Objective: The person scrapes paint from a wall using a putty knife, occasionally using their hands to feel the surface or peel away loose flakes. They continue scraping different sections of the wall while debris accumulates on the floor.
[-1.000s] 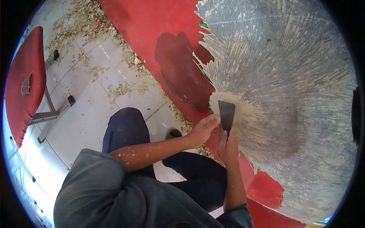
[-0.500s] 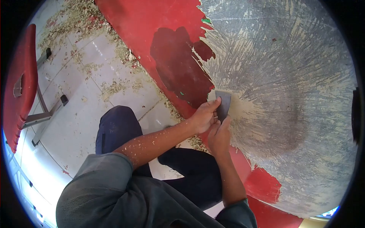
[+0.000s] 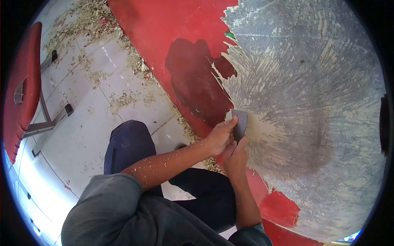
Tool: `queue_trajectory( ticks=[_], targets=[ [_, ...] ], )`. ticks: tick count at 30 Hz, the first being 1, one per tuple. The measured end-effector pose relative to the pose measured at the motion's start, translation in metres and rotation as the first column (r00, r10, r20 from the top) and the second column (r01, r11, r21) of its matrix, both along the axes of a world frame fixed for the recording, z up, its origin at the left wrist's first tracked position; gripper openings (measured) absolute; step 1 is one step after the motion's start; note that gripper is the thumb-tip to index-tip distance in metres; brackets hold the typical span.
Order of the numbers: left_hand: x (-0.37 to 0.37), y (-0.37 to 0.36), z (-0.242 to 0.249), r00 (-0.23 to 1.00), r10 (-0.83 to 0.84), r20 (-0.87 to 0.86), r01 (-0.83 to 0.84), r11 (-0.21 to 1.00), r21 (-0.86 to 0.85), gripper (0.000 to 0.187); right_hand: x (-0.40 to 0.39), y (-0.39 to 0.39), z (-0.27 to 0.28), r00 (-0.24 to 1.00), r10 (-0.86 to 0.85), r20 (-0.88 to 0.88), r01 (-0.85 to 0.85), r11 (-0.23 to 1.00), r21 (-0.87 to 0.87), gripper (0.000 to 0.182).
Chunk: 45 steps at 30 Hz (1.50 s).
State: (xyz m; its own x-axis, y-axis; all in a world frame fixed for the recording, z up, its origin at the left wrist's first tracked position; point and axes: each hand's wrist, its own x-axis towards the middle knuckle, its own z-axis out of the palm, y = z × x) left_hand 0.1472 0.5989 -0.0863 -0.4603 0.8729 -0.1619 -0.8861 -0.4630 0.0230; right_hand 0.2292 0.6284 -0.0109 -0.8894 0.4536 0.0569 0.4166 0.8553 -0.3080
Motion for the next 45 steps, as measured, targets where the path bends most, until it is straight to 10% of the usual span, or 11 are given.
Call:
queue_trajectory(
  ticks=[3, 24, 27, 39, 45],
  targets=[
    [0.004, -0.005, 0.005, 1.000, 0.013, 0.024, -0.014, 0.999, 0.040, 0.039, -0.012, -0.014, 0.019, 0.960, -0.150, 0.235, 0.149, 0.989, 0.021, 0.045],
    [-0.007, -0.018, 0.025, 0.997, 0.008, 0.081, -0.006, 1.000, -0.028, 0.041, -0.016, -0.021, 0.030, 0.971, -0.025, 0.236, 0.012, 0.998, 0.058, 0.047],
    [0.005, -0.004, 0.013, 0.995, -0.082, 0.057, 0.077, 0.994, 0.071, 0.040, 0.000, -0.005, 0.009, 0.997, 0.016, -0.077, -0.019, 0.999, -0.030, 0.041],
    [-0.002, -0.003, 0.005, 0.998, -0.031, 0.054, 0.030, 0.999, 0.032, 0.043, -0.021, -0.024, 0.026, 0.947, -0.171, 0.272, 0.168, 0.985, 0.035, 0.053],
    [-0.006, -0.001, 0.010, 0.998, 0.044, 0.046, -0.046, 0.998, 0.038, 0.045, -0.023, -0.028, 0.015, 0.997, -0.051, 0.059, 0.050, 0.998, 0.023, 0.042]
  ],
)
